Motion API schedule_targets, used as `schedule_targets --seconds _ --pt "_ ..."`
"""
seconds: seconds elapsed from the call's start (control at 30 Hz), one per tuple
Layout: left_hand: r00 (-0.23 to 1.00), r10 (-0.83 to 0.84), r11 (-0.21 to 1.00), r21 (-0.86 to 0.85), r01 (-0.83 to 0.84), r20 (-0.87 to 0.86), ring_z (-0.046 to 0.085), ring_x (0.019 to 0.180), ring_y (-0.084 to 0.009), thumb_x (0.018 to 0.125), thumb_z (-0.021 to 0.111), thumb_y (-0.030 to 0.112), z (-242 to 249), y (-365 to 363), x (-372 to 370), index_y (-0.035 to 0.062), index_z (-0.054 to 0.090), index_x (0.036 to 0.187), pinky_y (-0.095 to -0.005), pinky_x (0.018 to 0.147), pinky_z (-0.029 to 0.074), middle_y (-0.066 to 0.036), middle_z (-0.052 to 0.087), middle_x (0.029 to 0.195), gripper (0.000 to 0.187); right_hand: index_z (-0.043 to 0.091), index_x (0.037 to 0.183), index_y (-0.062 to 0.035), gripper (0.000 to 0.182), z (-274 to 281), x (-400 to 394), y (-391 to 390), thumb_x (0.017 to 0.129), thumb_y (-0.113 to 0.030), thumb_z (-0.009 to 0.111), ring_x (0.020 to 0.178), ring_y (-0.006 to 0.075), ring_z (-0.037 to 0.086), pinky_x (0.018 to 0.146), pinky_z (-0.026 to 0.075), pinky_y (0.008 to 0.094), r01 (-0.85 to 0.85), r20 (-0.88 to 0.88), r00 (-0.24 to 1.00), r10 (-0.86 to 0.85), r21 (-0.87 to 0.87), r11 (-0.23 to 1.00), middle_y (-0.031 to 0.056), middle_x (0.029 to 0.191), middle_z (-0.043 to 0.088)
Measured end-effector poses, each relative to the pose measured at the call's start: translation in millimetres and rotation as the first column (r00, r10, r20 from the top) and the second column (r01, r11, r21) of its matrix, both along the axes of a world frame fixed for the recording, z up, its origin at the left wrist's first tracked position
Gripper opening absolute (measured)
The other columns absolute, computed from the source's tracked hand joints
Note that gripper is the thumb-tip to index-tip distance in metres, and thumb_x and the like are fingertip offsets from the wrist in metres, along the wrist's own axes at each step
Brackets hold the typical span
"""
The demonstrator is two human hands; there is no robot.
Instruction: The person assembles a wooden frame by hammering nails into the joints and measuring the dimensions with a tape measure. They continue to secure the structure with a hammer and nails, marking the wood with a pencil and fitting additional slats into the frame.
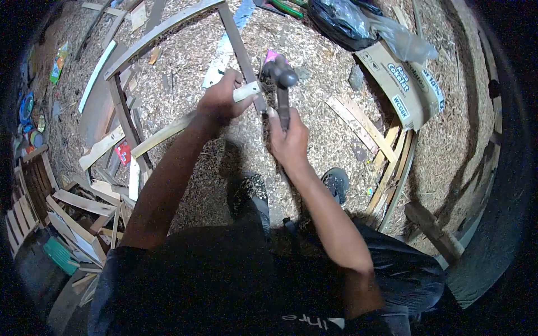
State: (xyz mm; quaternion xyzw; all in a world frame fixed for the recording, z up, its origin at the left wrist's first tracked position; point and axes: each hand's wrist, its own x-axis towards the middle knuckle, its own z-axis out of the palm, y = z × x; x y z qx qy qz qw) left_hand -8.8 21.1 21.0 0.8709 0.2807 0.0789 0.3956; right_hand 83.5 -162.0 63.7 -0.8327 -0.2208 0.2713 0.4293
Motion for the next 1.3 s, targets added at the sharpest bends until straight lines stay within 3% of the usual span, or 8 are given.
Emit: schedule_targets --seconds 0.17,0.53,0.63,0.73,1.0,1.13,1.23,1.3 --pt "0.952 -0.06 0.984 0.142 0.106 -0.299 0.07 0.077 -0.038 0.066 0.071 0.074 -4.4 3.8 13.0 0.0034 0.071 0.088 -0.0453 0.071 0.057 -0.022 0.069 0.08 0.074 0.058 0.092 -0.0011 0.024 36.3 12.3 -23.2 0.098 -0.024 0.062 0.046 0.0131 0.045 0.045 0.036 0.0317 -0.161 -0.063 0.986 0.153 -0.169 0.972 0.0045 0.054 0.049" --pt "0.814 -0.152 0.985 -0.014 0.174 -0.56 0.072 0.082 -0.0323 0.072 0.064 0.077 6.5 10.4 22.2 0.0059 0.071 0.099 -0.043 0.074 0.058 -0.017 0.073 0.087 0.077 0.057 0.091 0.0015 0.024 81.0 12.3 5.9 0.097 -0.02 0.064 0.046 0.0125 0.047 0.045 0.039 0.0336 -0.232 -0.03 0.973 0.231 -0.204 0.951 0.0061 0.053 0.049" --pt "0.814 -0.152 0.987 -0.053 0.149 -0.56 0.072 0.085 -0.0332 0.073 0.062 0.078 8.5 9.1 20.3 0.005 0.071 0.1 -0.0436 0.076 0.058 -0.017 0.072 0.088 0.079 0.057 0.097 0.0036 0.022 69.7 7.6 1.9 0.097 -0.018 0.063 0.049 0.0149 0.05 0.048 0.042 0.0322 -0.206 0.121 0.975 0.187 0.171 0.964 0.0075 0.055 0.049" --pt "0.844 -0.122 0.992 -0.034 0.123 -0.522 0.072 0.084 -0.035 0.074 0.061 0.079 13.2 8.5 19.5 0.0015 0.07 0.097 -0.046 0.076 0.057 -0.021 0.071 0.088 0.081 0.057 0.096 0.0049 0.024 45.8 18.6 -0.3 0.097 -0.019 0.062 0.048 0.0177 0.051 0.05 0.045 0.0347 -0.335 0.005 0.934 0.357 -0.333 0.881 0.0087 0.055 0.05" --pt "0.872 -0.136 0.988 0.002 0.155 -0.47 0.071 0.079 -0.0369 0.073 0.064 0.076 5.1 9.7 20.7 -0.0011 0.07 0.092 -0.0465 0.074 0.057 -0.024 0.07 0.082 0.08 0.058 0.095 0.0019 0.018 62.4 15.2 -0.9 0.097 -0.015 0.062 0.051 0.0174 0.062 0.047 0.044 0.0349 -0.217 0.095 0.972 0.213 0.039 0.975 0.0126 0.057 0.058" --pt "0.899 -0.135 0.989 -0.004 0.147 -0.416 0.071 0.082 -0.0352 0.068 0.073 0.067 12.9 7.5 16.7 0.0037 0.073 0.093 -0.044 0.078 0.057 -0.022 0.071 0.085 0.068 0.055 0.088 0.0005 0.021 43.6 22.2 -1.9 0.096 -0.017 0.063 0.047 0.0192 0.06 0.045 0.042 0.0355 -0.347 0.121 0.913 0.39 -0.273 0.897 0.0146 0.054 0.055" --pt "0.804 -0.181 0.984 -0.097 0.153 -0.567 0.071 0.087 -0.0347 0.067 0.075 0.065 11.5 12.7 20.4 0.0062 0.073 0.094 -0.0431 0.08 0.057 -0.02 0.072 0.091 0.065 0.056 0.089 0.0009 0.02 66.4 19.0 2.1 0.096 -0.016 0.064 0.045 0.0185 0.057 0.044 0.041 0.0344 -0.283 0.01 0.958 0.285 -0.091 0.955 0.0134 0.053 0.055" --pt "0.869 -0.124 0.992 -0.072 0.102 -0.479 0.071 0.086 -0.035 0.066 0.075 0.065 4.8 7.6 13.6 0.0065 0.073 0.094 -0.0432 0.08 0.057 -0.02 0.072 0.091 0.065 0.057 0.094 0.0009 0.014 84.8 16.8 5.8 0.096 -0.012 0.061 0.048 0.0121 0.052 0.045 0.038 0.0285 -0.323 0.196 0.933 0.303 0.082 0.943 0.0045 0.056 0.054"
